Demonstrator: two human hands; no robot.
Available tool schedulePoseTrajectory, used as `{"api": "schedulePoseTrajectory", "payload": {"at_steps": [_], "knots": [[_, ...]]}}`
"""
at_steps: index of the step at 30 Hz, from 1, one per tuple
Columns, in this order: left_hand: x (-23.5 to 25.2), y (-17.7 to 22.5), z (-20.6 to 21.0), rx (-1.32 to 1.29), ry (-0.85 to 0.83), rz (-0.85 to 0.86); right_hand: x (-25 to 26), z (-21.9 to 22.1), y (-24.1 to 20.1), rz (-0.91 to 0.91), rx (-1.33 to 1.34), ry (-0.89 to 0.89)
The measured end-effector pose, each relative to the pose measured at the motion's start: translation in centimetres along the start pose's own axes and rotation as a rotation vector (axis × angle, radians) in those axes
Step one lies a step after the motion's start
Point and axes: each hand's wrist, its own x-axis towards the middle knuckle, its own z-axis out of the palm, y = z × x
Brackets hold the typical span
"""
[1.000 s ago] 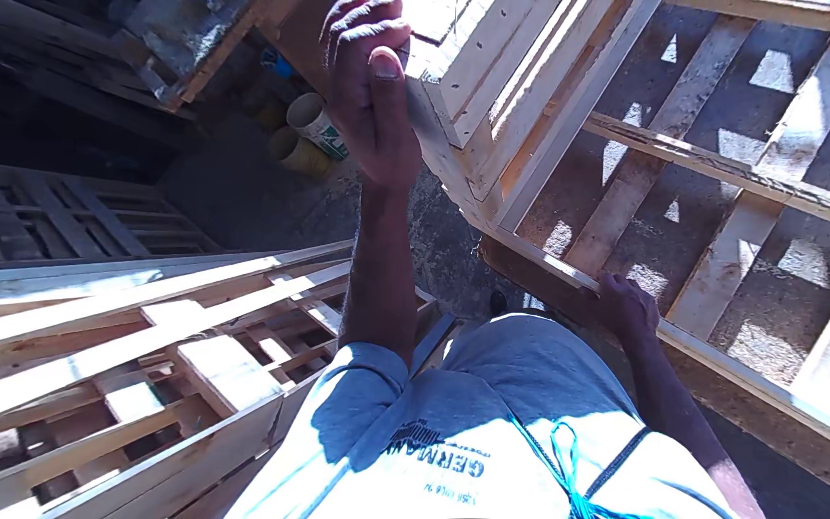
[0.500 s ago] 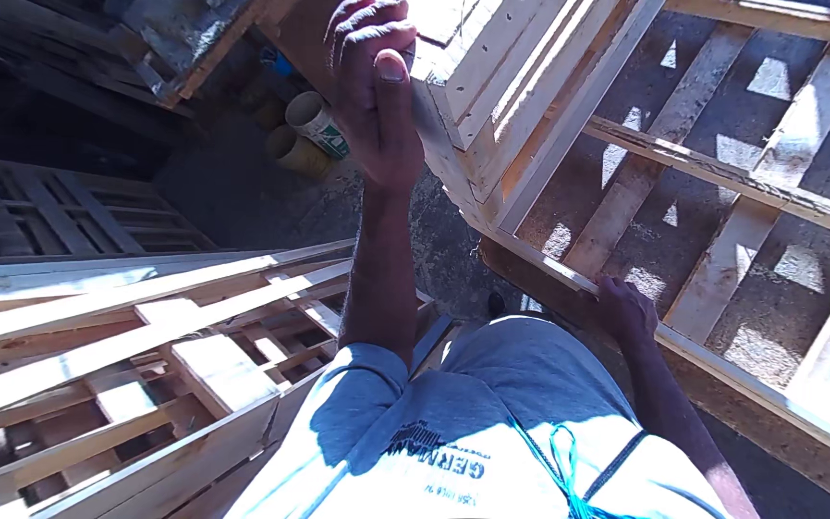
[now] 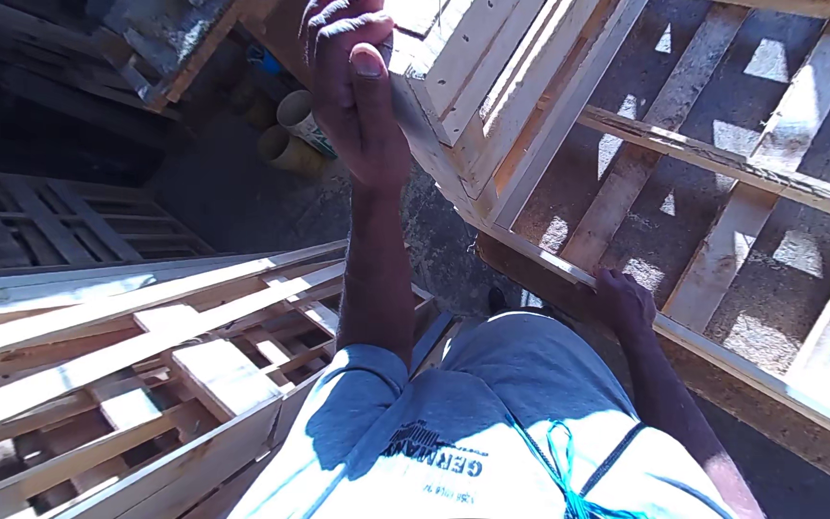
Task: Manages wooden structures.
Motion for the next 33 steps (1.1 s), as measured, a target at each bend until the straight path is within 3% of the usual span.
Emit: {"api": "schedulePoseTrajectory", "payload": {"at_steps": [11,33], "knots": [[-0.22,0.70,0.30,-0.047,0.019,-0.075,0.06,0.01,0.07,0.023,0.015,-0.042],[-0.05,0.60,0.18,-0.015,0.007,-0.032,0.12,0.15,0.18,0.009,0.037,-0.025]]}}
